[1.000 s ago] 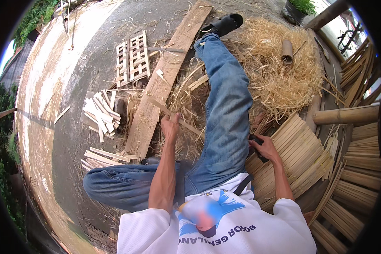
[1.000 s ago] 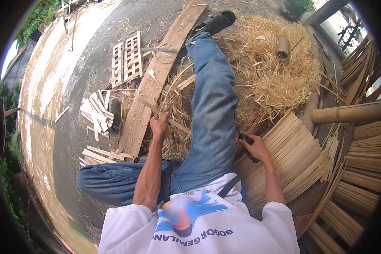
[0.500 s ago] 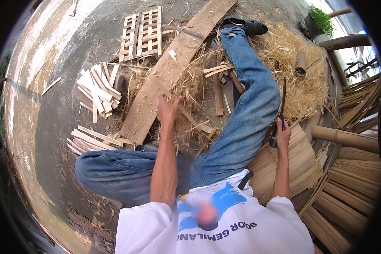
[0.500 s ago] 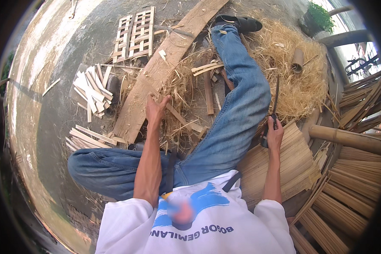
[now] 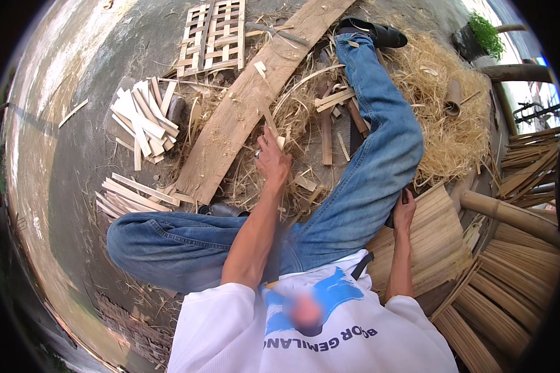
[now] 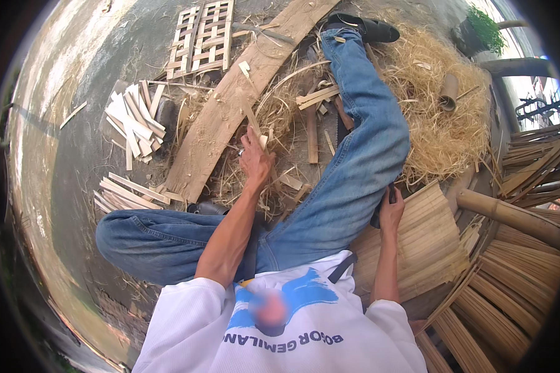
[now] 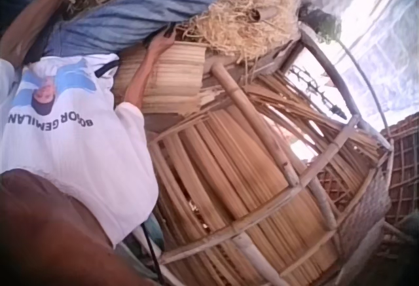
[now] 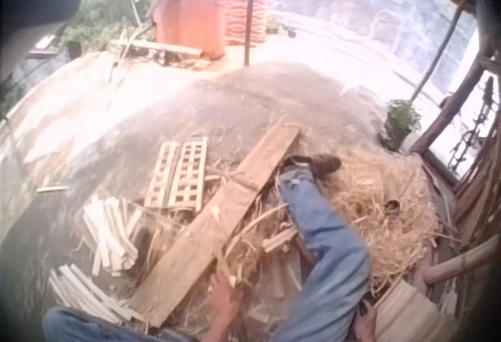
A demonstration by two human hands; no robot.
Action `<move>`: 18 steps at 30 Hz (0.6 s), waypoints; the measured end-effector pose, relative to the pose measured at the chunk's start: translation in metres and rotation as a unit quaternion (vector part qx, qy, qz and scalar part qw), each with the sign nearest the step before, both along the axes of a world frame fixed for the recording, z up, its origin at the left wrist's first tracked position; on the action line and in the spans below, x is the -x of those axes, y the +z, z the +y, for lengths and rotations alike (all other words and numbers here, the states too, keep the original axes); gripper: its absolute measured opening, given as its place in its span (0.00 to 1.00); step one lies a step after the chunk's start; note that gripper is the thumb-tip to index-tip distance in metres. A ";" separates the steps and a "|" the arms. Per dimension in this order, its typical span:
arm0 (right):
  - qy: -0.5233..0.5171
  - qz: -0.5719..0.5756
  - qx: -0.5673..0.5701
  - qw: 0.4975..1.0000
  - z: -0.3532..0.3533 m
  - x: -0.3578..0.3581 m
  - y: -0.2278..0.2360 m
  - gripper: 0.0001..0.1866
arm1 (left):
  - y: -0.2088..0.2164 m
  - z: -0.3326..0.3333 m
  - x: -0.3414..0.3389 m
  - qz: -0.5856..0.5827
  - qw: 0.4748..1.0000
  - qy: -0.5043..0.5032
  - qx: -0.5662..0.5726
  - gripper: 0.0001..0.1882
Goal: The person sits on the ground and uses a knife to shave and cut thin wooden strips into smaller pieces. They repeatedly pick up strips, slice them, and place the cut pieces into a pile on the ground.
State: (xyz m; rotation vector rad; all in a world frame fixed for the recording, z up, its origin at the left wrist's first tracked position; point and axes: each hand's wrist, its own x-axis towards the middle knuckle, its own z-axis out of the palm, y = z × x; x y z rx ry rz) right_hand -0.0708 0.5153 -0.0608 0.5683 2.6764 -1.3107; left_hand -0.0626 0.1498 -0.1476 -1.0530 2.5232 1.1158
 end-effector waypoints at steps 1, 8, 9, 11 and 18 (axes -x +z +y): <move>-0.006 0.002 -0.001 1.000 0.000 -0.001 -0.001 0.19 | 0.000 -0.002 0.001 0.023 1.000 0.009 -0.006 0.57; -0.005 0.018 -0.005 1.000 0.015 -0.002 -0.022 0.21 | 0.013 -0.013 0.001 0.088 0.994 0.047 -0.039 0.48; 0.004 0.018 0.001 1.000 0.015 -0.002 -0.023 0.21 | 0.009 -0.013 0.000 0.112 0.992 0.045 -0.023 0.47; 0.008 0.016 0.002 1.000 0.011 -0.007 -0.020 0.21 | 0.006 -0.014 -0.002 0.162 0.986 0.042 0.009 0.46; 0.054 0.055 -0.052 0.996 0.004 -0.037 -0.007 0.22 | -0.004 -0.013 -0.014 0.136 0.989 0.033 -0.043 0.41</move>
